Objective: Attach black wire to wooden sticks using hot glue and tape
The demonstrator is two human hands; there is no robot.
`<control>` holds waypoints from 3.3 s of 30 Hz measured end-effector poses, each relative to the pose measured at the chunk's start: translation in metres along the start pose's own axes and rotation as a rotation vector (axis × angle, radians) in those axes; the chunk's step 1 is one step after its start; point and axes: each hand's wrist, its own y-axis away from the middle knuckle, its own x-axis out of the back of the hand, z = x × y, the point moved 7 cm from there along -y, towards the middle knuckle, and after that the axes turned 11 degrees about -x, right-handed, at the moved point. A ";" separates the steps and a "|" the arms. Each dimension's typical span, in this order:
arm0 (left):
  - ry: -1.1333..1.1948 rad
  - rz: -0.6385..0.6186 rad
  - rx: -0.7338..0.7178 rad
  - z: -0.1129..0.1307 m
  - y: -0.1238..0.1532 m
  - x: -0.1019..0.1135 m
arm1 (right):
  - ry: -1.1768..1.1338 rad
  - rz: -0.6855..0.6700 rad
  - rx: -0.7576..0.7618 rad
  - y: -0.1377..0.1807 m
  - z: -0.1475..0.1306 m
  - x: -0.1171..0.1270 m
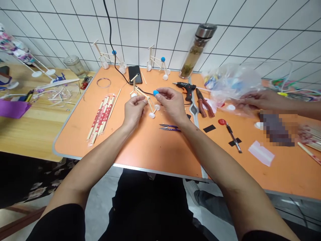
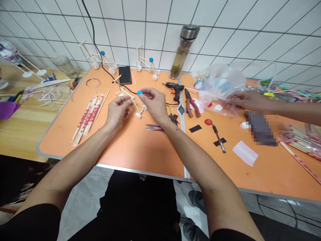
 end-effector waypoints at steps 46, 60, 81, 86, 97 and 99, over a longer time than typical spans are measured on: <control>0.047 -0.127 0.217 -0.001 0.013 -0.015 | -0.102 -0.025 -0.181 -0.001 0.013 -0.007; 0.147 -0.149 0.348 -0.003 0.018 -0.020 | -0.104 -0.087 -0.236 -0.006 0.027 -0.006; 0.180 -0.164 0.402 0.002 0.021 -0.021 | 0.470 0.088 0.340 0.022 -0.026 -0.014; 0.170 -0.175 0.429 0.007 0.025 -0.021 | 0.532 0.121 0.481 0.020 -0.021 -0.015; 0.174 -0.167 0.427 0.007 0.026 -0.020 | 0.531 0.141 0.568 0.025 -0.027 -0.017; 0.172 -0.166 0.430 0.007 0.026 -0.020 | 0.528 0.146 0.586 0.026 -0.028 -0.018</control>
